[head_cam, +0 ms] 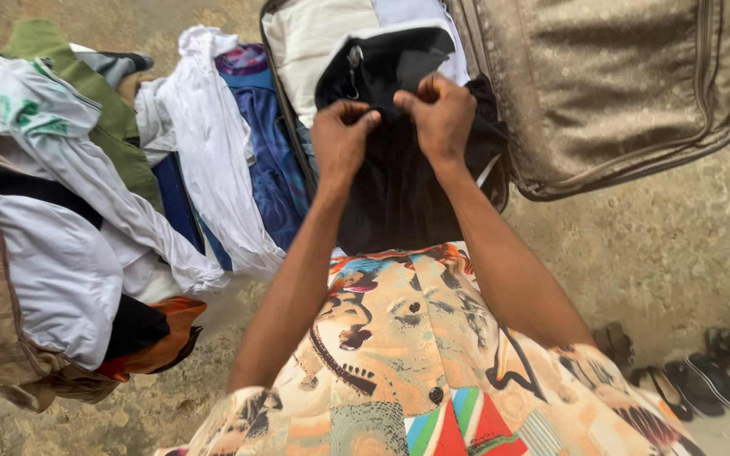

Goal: The person folds and places various items of clothing, including white and black garments, into a suitcase.

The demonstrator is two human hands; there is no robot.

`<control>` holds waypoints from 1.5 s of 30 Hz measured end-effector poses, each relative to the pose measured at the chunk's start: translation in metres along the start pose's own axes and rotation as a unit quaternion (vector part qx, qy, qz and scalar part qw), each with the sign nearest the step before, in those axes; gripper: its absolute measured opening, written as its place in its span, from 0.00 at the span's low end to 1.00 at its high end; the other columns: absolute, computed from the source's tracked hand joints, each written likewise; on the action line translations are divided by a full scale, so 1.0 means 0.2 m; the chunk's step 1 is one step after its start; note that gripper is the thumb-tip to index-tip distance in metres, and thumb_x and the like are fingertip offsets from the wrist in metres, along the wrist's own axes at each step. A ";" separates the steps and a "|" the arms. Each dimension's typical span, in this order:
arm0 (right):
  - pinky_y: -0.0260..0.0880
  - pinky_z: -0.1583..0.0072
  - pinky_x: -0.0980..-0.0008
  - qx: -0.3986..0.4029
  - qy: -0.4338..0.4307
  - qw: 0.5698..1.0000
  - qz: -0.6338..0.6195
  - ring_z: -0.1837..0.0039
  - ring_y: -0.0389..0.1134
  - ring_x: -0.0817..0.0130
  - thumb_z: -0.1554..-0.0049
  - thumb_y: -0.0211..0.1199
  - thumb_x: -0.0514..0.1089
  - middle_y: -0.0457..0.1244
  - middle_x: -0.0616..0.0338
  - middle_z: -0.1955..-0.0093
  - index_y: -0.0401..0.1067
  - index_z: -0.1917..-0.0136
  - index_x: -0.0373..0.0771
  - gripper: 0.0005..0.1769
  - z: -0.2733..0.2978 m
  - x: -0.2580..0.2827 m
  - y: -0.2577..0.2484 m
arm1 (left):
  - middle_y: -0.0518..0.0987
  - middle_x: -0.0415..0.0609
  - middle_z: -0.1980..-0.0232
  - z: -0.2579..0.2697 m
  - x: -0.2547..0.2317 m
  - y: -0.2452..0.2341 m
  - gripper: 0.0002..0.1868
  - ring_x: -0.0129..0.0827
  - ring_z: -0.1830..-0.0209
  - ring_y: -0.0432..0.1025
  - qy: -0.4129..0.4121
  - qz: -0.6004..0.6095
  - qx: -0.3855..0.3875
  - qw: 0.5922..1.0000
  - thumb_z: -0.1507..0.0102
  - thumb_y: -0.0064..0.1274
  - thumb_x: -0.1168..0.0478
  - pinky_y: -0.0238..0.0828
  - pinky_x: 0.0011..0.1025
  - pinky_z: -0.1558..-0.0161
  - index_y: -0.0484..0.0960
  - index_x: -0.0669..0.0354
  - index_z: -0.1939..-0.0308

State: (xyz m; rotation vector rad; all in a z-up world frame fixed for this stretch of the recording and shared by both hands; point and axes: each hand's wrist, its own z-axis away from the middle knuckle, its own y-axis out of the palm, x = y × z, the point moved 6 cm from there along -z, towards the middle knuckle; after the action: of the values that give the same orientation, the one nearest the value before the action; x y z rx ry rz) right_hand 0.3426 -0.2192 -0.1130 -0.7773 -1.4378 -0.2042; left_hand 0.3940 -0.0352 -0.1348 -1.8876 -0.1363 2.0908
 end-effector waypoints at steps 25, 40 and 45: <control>0.73 0.57 0.79 0.147 -0.020 0.976 -0.159 0.57 0.72 0.78 0.44 0.71 0.33 0.71 0.61 0.59 0.78 0.54 0.36 0.04 0.18 0.17 -0.11 | 0.88 0.50 0.64 0.20 -0.23 0.01 0.11 0.28 0.67 0.81 0.050 0.033 0.002 0.998 0.40 0.65 0.62 0.77 0.25 0.61 0.88 0.65 0.57; 0.77 0.57 0.77 0.090 -0.091 0.982 -0.140 0.56 0.72 0.78 0.43 0.69 0.29 0.70 0.63 0.56 0.78 0.54 0.35 0.05 0.18 0.26 -0.08 | 0.87 0.48 0.66 0.18 -0.23 0.00 0.08 0.26 0.69 0.80 0.024 0.060 -0.039 0.997 0.41 0.65 0.65 0.75 0.24 0.64 0.88 0.63 0.59; 0.79 0.56 0.76 0.126 -0.092 0.973 -0.167 0.54 0.73 0.78 0.46 0.71 0.28 0.70 0.63 0.57 0.78 0.54 0.34 0.07 0.17 0.26 -0.05 | 0.86 0.49 0.64 0.16 -0.24 -0.03 0.08 0.27 0.66 0.79 0.105 0.081 -0.036 0.991 0.42 0.65 0.68 0.75 0.24 0.61 0.88 0.65 0.59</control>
State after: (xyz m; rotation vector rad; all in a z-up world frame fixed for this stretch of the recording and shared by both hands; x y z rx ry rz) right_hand 0.3171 -0.1901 -0.0629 -0.3493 -1.7293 -0.2037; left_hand 0.3680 -0.0385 -0.0833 -2.2148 -0.0096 1.9925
